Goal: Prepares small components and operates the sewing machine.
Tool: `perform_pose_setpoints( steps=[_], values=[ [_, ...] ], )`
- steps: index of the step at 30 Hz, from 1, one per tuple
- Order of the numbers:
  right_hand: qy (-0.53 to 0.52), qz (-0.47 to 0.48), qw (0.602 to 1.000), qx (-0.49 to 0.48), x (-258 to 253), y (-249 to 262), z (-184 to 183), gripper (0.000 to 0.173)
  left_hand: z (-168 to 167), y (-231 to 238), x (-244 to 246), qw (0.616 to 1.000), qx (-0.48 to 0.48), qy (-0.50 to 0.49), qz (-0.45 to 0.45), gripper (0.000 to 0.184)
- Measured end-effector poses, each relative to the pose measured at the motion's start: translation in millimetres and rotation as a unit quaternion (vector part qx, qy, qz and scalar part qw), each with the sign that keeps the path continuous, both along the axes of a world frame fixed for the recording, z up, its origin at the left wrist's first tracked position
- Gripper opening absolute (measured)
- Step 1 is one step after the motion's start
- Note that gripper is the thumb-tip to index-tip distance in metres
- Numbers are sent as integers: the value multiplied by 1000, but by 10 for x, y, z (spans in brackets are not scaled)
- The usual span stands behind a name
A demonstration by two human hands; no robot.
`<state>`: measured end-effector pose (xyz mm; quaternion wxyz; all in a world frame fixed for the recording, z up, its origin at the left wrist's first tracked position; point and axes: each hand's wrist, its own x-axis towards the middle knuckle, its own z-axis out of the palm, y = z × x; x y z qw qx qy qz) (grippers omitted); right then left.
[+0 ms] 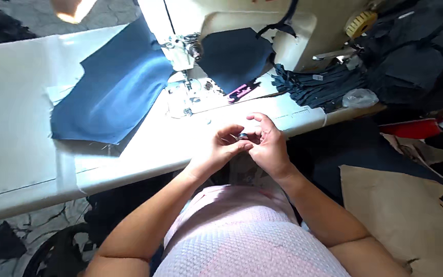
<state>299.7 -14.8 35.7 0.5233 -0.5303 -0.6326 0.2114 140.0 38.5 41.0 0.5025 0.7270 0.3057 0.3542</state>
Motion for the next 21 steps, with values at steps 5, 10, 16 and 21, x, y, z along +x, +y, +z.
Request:
perform_pose_setpoints(
  steps=[5, 10, 16, 21],
  values=[
    [-53, 33, 998, 12, -324, 232, 109, 49, -28, 52, -347, 983, -125, -113, 70, 21],
    [-121, 68, 990, -9, -513, 418, 209, 55, -88, 75, -599, 978, 73, -135, 140, 12],
    [-205, 105, 973, 21, -489, 1018, 276, 18, -124, 168, -980, 964, 38, -125, 233, 14],
    [-400, 172, 893, -112, -724, 1419, 309, 34, -66, 169, -1090, 955, 5, -143, 260, 17]
  ],
)
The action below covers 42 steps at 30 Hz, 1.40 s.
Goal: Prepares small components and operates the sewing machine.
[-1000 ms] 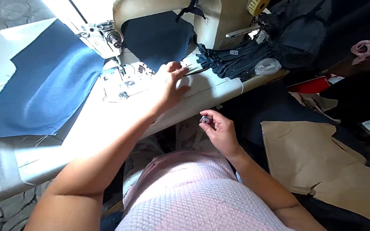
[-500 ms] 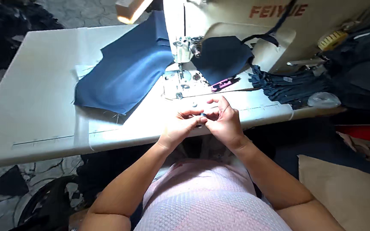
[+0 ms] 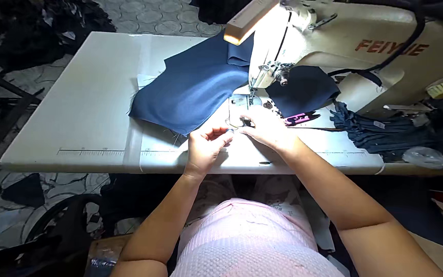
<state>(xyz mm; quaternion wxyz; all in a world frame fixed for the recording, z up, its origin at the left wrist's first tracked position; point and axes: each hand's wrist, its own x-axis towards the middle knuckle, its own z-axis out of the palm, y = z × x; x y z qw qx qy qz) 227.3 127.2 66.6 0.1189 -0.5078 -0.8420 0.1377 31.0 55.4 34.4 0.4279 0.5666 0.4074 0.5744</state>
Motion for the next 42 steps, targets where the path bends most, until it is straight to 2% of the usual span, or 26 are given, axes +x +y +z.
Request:
perform_pose_setpoints(
  steps=[2, 3, 5, 7, 9, 11, 14, 16, 20, 23, 25, 28, 31, 35, 42],
  values=[
    [-11, 3, 1000, -14, -63, 68, 33, 21, 16, -12, -26, 1000, -2, -11, 0, 19],
    [17, 2, 1000, -15, -70, 70, 48, 18, 17, -13, -37, 1000, -1, -22, -3, 20],
    [172, -8, 985, -19, -73, -5, 41, 15, 27, -13, -56, 998, -10, -51, -19, 20],
    [374, -9, 924, -78, -87, -156, -13, 10, 40, -17, -59, 995, -25, -81, -46, 20],
    [512, -13, 843, -164, -99, -409, -30, 15, 38, -18, -34, 991, -33, -103, -76, 19],
    [572, -24, 797, -193, -89, -569, -94, 22, 29, -8, 14, 989, -32, -111, -94, 18],
    [618, -16, 763, -190, -95, -640, -229, 27, -4, 3, 75, 989, -25, -100, -104, 18],
    [620, -13, 763, -182, -94, -681, -267, 26, -23, 3, 94, 992, -18, -81, -94, 20],
    [593, 20, 790, -155, -78, -724, -284, 33, -13, -27, 83, 997, -3, -29, -70, 19],
    [575, 32, 806, -137, -79, -743, -245, 30, 28, -65, 80, 998, 6, 1, -65, 18],
    [542, 18, 833, -108, -60, -753, -191, 27, 60, -58, 89, 998, 22, 47, -47, 14],
    [426, -10, 904, -14, -8, -773, -140, 21, 61, -35, 79, 983, 104, 149, -8, 5],
    [359, -9, 933, 7, 38, -806, -112, 18, 90, -27, 71, 973, 139, 186, 15, 3],
    [400, -22, 915, -44, 83, -822, -128, 16, 54, -38, 74, 976, 140, 168, 20, 4],
    [552, -18, 824, -128, 126, -773, -199, 25, -2, -125, 140, 982, 126, 139, -23, 8]
  ],
)
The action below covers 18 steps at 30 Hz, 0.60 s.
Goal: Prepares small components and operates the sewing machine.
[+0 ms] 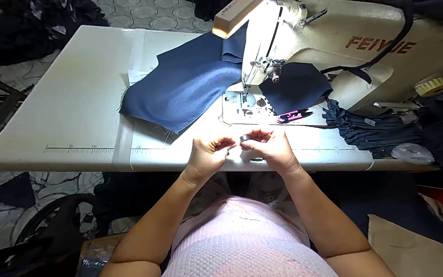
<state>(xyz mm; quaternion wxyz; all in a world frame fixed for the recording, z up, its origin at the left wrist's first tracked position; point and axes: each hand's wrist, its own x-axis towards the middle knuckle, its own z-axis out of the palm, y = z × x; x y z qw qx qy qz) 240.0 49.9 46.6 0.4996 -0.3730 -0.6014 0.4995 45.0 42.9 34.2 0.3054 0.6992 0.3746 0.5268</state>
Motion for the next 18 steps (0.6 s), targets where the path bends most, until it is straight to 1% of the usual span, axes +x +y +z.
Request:
perform_pose_setpoints(
  steps=[3, 7, 10, 12, 13, 15, 16, 17, 18],
  values=[
    [37, 26, 999, -19, -18, -16, 9, 23, 27, 30, -24, 1000, 13, 9, 10, 6],
    [36, 56, 997, -28, 4, -29, 28, 21, 52, 61, -59, 999, 21, 25, 28, 6],
    [20, 63, 998, -22, 55, -38, 30, 24, 6, 137, -109, 997, 17, 25, 77, 5],
    [41, 56, 997, -34, 76, -42, 18, 26, -15, 183, -136, 996, 10, 6, 90, 7],
    [61, 50, 996, -49, 73, -45, 12, 27, -9, 171, -145, 998, 7, -7, 59, 14],
    [103, 39, 990, -89, 35, -64, -1, 30, -18, 115, -144, 996, 15, -40, -81, 42],
    [123, 35, 985, -118, -2, -92, -8, 31, -47, 84, -111, 988, 28, -63, -135, 45],
    [146, 35, 977, -150, -50, -131, -13, 30, -84, 42, -67, 983, 43, -79, -159, 38],
    [168, 44, 968, -179, -99, -174, -26, 28, -126, 3, -33, 979, 58, -98, -170, 26]
  ],
)
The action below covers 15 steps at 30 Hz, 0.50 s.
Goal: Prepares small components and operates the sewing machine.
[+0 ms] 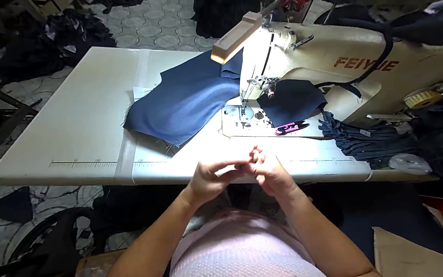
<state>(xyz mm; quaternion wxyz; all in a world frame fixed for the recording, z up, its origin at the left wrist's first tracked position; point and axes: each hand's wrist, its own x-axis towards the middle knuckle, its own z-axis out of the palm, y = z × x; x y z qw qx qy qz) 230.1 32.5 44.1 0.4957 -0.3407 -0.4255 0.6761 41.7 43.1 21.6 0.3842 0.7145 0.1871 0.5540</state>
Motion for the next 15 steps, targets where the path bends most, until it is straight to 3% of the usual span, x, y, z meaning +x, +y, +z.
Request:
perform_pose_setpoints(
  steps=[3, 6, 8, 9, 12, 15],
  values=[
    [3, 68, 997, -32, -79, -135, 1, 26, -121, -128, -43, 995, -45, -66, -53, 24],
    [-88, 116, 987, 71, 6, -217, 32, 19, -240, -387, -208, 964, -179, -123, -150, 25],
    [-210, 31, 953, 218, 135, -183, 48, 8, -410, -569, -347, 930, -266, -126, -218, 25],
    [-284, -37, 915, 284, 204, -121, 42, 9, -543, -651, -414, 914, -311, -119, -233, 25],
    [-443, -170, 795, 378, 328, 152, 4, 13, -970, -774, -565, 868, -467, -107, -130, 22],
    [-509, -146, 736, 421, 219, 424, 72, 19, -1236, -517, -571, 801, -575, -143, 82, 19]
  ],
)
